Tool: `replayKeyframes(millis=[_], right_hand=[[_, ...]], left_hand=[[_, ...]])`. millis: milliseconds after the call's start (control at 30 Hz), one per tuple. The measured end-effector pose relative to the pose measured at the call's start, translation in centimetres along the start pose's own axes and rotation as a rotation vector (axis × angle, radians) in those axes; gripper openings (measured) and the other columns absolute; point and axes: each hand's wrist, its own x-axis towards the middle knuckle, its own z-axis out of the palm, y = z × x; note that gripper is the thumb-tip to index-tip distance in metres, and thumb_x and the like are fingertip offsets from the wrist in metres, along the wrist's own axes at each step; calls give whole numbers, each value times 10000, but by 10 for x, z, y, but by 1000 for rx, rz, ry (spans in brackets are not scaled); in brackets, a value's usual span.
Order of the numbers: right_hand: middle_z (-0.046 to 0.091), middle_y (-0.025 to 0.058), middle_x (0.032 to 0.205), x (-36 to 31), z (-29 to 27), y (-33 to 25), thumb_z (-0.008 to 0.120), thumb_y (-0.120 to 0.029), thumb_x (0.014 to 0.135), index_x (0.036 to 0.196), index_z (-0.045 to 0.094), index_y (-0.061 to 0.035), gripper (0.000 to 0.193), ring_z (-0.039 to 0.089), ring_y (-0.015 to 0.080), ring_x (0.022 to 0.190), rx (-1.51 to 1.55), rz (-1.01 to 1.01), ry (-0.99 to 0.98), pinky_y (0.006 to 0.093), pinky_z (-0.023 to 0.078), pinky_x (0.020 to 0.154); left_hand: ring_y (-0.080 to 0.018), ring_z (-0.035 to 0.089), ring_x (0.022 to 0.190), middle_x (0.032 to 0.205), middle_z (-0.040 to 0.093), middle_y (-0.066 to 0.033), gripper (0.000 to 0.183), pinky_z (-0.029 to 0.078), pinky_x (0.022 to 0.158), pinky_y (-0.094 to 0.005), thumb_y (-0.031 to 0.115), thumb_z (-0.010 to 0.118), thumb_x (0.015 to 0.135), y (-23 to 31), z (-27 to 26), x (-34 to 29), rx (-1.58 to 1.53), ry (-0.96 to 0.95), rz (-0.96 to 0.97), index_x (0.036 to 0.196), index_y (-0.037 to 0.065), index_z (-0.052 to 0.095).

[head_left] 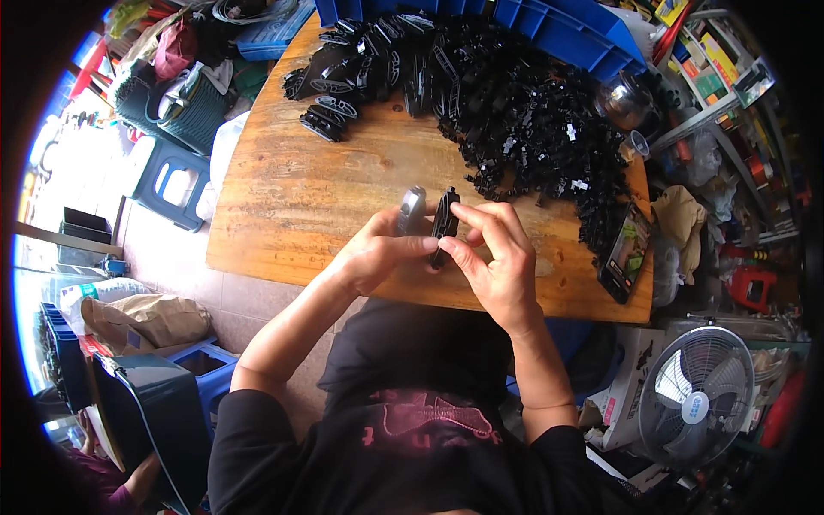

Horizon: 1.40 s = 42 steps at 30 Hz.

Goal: Assembling small black plastic components at a workbench.

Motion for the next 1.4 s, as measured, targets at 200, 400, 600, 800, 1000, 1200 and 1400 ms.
replayKeyframes(millis=[200, 400, 600, 800, 1000, 1200, 1400], right_hand=[[537, 116, 843, -5, -4, -4, 732, -24, 728, 881, 556, -8, 234, 583, 242, 676, 96, 71, -32, 333, 475, 597], [518, 126, 788, -9, -5, -3, 693, -19, 761, 811, 528, -15, 172, 561, 286, 646, 24, 57, -45, 359, 461, 579], [544, 94, 793, -17, -1, -2, 675, -25, 800, 828, 543, -4, 137, 558, 183, 667, 123, 118, -17, 277, 454, 601], [562, 41, 913, -33, -12, -4, 631, -34, 855, 979, 601, -4, 131, 558, 101, 847, 441, 362, 147, 214, 460, 723], [623, 34, 838, -28, -13, -5, 656, -58, 851, 938, 611, -1, 113, 611, 98, 721, 731, 417, 170, 205, 482, 685], [636, 40, 776, -21, 2, -13, 648, -92, 864, 921, 614, 10, 122, 612, 98, 631, 675, 431, 208, 204, 495, 621], [600, 28, 812, -18, 8, -12, 640, -63, 863, 905, 606, 27, 105, 592, 66, 681, 332, 248, 165, 195, 507, 626]], left_hand=[[-195, 596, 870, 943, 616, -111, 380, 486, 764, -324, 83, 664, 801, -6, 1, -3, -79, -50, -24, 1123, -72, 536], [-163, 578, 849, 922, 616, -83, 371, 468, 773, -304, 83, 675, 790, -2, 8, -6, -48, -35, -40, 1115, -48, 554], [-88, 538, 815, 897, 606, -20, 322, 431, 773, -251, 117, 698, 784, 4, 4, -5, 555, -60, -55, 1071, 20, 586], [-273, 628, 959, 995, 632, -150, 373, 481, 848, -365, 89, 671, 785, 7, -12, -3, -72, 108, 140, 1123, 22, 527], [-194, 596, 991, 1093, 635, -134, 317, 479, 821, -308, 31, 625, 793, -5, 9, -3, -40, 73, 296, 1104, 40, 564], [-176, 579, 1009, 1093, 621, -94, 338, 454, 910, -307, -57, 621, 779, -10, 29, -6, 265, 195, 358, 1106, 19, 580], [-150, 592, 1002, 1099, 628, -84, 386, 465, 875, -280, -85, 609, 782, -13, 27, -6, 381, 237, 397, 1148, 33, 569]])
